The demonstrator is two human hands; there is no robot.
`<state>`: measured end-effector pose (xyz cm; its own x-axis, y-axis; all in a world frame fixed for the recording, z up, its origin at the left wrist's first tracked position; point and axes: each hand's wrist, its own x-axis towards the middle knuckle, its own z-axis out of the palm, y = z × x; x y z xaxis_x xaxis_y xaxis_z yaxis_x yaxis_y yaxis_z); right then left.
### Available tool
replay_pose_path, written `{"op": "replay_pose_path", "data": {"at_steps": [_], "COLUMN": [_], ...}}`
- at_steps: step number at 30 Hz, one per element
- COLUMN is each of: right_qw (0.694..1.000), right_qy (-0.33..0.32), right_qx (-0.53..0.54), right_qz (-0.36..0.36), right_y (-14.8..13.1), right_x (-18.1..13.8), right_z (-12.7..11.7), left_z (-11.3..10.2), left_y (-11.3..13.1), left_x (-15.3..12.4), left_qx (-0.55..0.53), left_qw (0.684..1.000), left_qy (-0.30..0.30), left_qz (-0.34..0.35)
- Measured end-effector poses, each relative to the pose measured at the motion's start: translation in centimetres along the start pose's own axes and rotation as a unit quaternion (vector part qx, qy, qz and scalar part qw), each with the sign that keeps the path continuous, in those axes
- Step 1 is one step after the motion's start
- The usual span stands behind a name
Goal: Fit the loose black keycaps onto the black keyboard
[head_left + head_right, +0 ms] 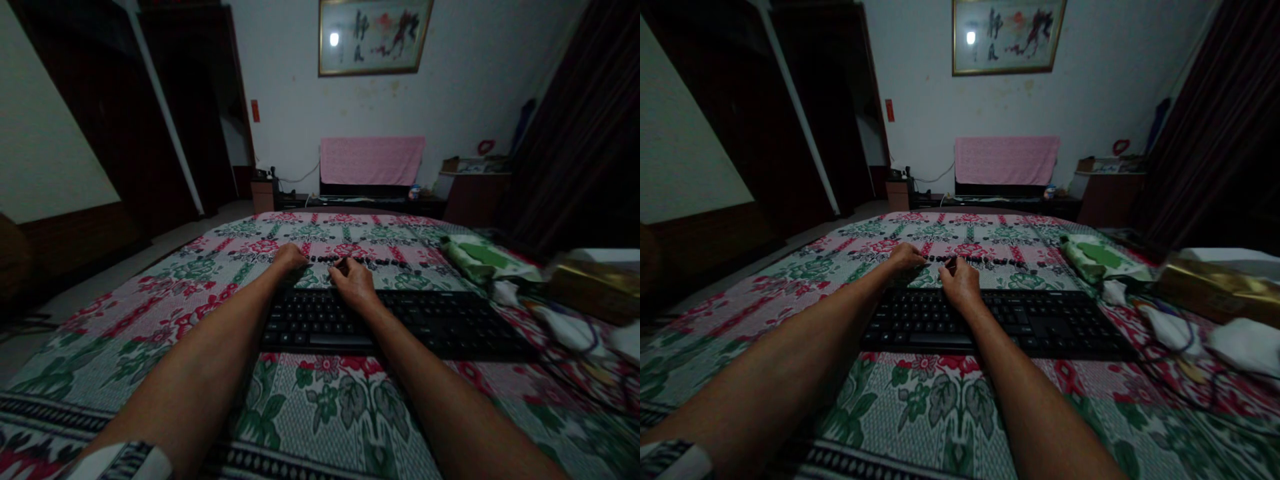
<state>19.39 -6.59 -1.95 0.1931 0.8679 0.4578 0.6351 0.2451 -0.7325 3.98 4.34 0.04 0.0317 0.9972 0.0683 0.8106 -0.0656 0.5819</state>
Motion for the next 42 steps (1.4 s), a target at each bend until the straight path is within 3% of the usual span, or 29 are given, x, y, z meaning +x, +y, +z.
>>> {"op": "replay_pose_path", "data": {"at_steps": [6, 11, 12, 14, 17, 20, 24, 28, 32, 42], "right_qw": [1.0, 0.999, 0.999, 0.999, 0.998, 0.996, 0.998, 0.993, 0.989, 0.985], "right_qy": [-0.004, -0.009, -0.01, -0.014, -0.02, -0.042, -0.061, -0.089, -0.102, -0.116], "right_qx": [-0.023, -0.032, -0.034, -0.042, -0.064, -0.075, -0.01, 0.077, 0.08, 0.088], "right_qz": [-0.022, -0.028, -0.028, -0.024, -0.017, -0.002, 0.022, -0.031, -0.076, -0.093], "right_y": [-0.2, -0.2, -0.3, -0.3, -0.4, -0.6, -1.8, -4.1, -5.3, -4.9], "right_x": [-0.1, -0.3, -0.4, -0.4, -0.2, 0.3, 0.5, -0.4, -1.3, -1.3], "right_z": [-0.1, -0.2, -0.2, -0.2, -0.3, -0.6, -0.2, 2.4, 4.9, 5.5], "left_z": [-2.0, -1.8, -1.7, -1.4, -1.3, -1.3, -1.3, -1.2, -1.2, -1.4], "left_y": [-2.2, -4.3, -4.6, -5.0, -5.7, -6.2, -6.4, -6.4, -6.5, -6.3], "left_x": [-3.5, -7.6, -8.2, -9.3, -10.1, -10.4, -10.4, -10.1, -9.7, -9.9], "left_qx": [-0.103, -0.221, -0.254, -0.389, -0.457, -0.472, -0.493, -0.519, -0.537, -0.512], "left_qw": [0.994, 0.974, 0.966, 0.92, 0.888, 0.881, 0.87, 0.855, 0.843, 0.859], "left_qy": [-0.032, -0.014, -0.004, -0.004, -0.02, -0.024, -0.014, -0.006, -0.003, 0.003], "left_qz": [-0.017, -0.038, -0.042, -0.054, -0.04, -0.021, -0.018, -0.03, -0.031, -0.015]}}
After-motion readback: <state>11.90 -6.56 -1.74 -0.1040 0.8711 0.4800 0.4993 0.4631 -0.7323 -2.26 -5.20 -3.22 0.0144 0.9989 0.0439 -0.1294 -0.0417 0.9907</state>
